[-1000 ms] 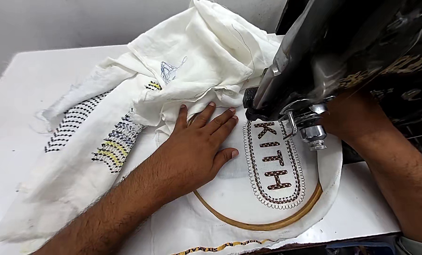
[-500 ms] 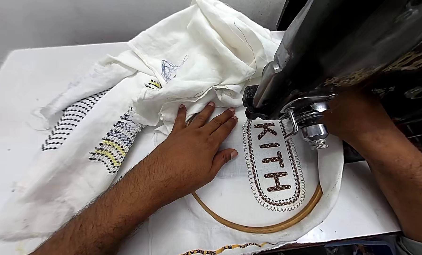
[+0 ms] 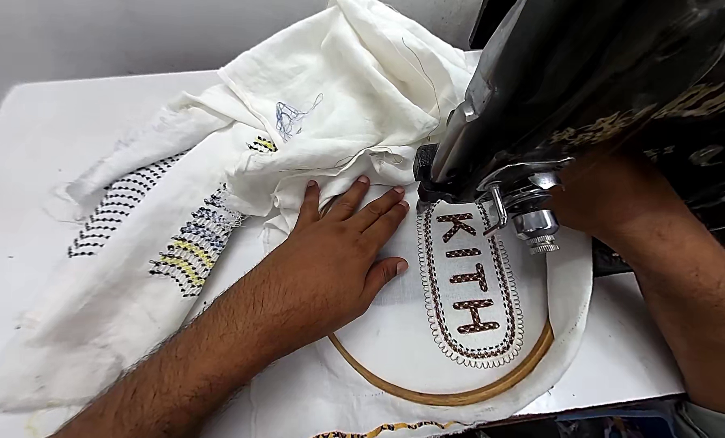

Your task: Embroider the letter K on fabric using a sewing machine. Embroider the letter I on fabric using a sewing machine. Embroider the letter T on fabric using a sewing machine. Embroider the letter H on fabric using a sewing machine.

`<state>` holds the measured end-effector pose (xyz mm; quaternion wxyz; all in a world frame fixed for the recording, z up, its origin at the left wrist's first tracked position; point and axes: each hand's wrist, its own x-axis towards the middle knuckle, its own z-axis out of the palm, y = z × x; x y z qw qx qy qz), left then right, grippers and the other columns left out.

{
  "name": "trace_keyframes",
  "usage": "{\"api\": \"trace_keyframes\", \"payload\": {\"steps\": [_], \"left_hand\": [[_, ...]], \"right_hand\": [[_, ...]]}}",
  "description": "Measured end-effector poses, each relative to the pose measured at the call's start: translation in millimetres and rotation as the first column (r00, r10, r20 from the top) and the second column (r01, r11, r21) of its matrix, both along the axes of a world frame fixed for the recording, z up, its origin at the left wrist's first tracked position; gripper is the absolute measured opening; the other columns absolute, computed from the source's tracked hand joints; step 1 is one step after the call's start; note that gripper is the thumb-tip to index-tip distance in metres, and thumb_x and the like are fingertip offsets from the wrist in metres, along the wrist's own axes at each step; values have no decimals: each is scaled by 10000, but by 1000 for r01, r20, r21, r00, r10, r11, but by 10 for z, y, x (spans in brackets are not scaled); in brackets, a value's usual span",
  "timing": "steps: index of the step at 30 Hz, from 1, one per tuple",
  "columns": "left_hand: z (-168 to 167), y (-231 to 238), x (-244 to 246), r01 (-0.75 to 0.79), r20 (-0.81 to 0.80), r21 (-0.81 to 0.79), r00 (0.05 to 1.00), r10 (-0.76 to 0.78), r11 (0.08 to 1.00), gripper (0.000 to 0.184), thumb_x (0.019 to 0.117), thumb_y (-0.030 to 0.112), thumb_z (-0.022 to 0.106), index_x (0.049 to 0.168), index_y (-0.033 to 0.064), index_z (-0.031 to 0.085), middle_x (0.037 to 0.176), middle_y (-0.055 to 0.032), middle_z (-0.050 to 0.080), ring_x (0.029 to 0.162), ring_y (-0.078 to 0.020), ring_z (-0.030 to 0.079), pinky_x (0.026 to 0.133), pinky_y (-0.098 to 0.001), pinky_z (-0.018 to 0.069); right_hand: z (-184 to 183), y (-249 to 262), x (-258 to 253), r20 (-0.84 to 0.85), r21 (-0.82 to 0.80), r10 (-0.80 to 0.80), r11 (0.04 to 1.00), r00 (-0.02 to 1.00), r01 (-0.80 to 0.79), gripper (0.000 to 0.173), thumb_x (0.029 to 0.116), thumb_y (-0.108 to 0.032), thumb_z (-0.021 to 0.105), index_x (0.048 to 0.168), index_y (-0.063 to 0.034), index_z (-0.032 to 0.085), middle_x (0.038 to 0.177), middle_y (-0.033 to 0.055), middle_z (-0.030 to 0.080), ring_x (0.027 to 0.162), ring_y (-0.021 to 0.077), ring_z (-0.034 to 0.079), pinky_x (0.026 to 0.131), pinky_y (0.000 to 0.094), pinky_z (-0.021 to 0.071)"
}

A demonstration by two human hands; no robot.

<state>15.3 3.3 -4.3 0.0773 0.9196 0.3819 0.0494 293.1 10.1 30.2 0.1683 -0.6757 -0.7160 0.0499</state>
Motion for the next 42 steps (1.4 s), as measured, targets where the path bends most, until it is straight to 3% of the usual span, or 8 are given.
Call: {"api": "trace_keyframes", "payload": {"steps": [8,17,27,34,37,42], "left_hand": [[14,-5,-24,-21,-9,-2,1000,21,1000,648,1059,550,307,1564,177,465,1640,9,409,1541,-326,318,1133,-797,189],[22,-38,-6,-5,-22,-14,1000,4,1000,643,1063,543,301,1575,183,450,1644,19,402,1551,-321,295,1143,-797,169],[34,-30,-24,-18,-22,-17,1000,18,1000,640,1060,545,314,1562,179,465,1639,3,409,1541,-333,313,1133,-798,194],[45,-63,-12,2,-24,-13,1000,-2,1000,631,1058,524,329,1561,170,469,1635,1,416,1537,-340,321,1120,-808,202],[54,-70,-19,-3,-34,-20,999,2,1000,625,1057,524,329,1556,176,473,1636,0,413,1535,-347,322,1118,-807,209],[54,-55,-38,-14,-28,-14,1000,14,1000,623,1055,530,334,1549,179,484,1631,2,422,1530,-348,334,1109,-809,227]], "right_hand": [[-2,-38,-77,-34,20,-20,1000,999,20,248,940,-168,680,752,-30,594,714,107,565,670,216,534,613,444,404],[46,-12,-34,7,-76,-48,996,999,48,255,923,-175,735,740,-59,600,711,105,580,689,242,556,613,477,408],[-15,-26,-51,-48,-3,-20,1000,999,19,273,941,-233,709,751,-58,622,710,93,585,675,215,555,610,459,419],[69,-19,-40,24,-142,-66,987,998,69,282,937,-232,745,744,-72,618,696,105,581,690,259,566,609,490,406],[11,-1,-6,25,-106,-46,993,999,49,283,929,-261,745,737,-97,616,699,88,589,690,251,576,601,492,415],[-26,-36,-43,-15,-14,-18,1000,1000,17,303,926,-273,727,741,-59,617,707,102,589,686,238,568,610,474,416]]}}
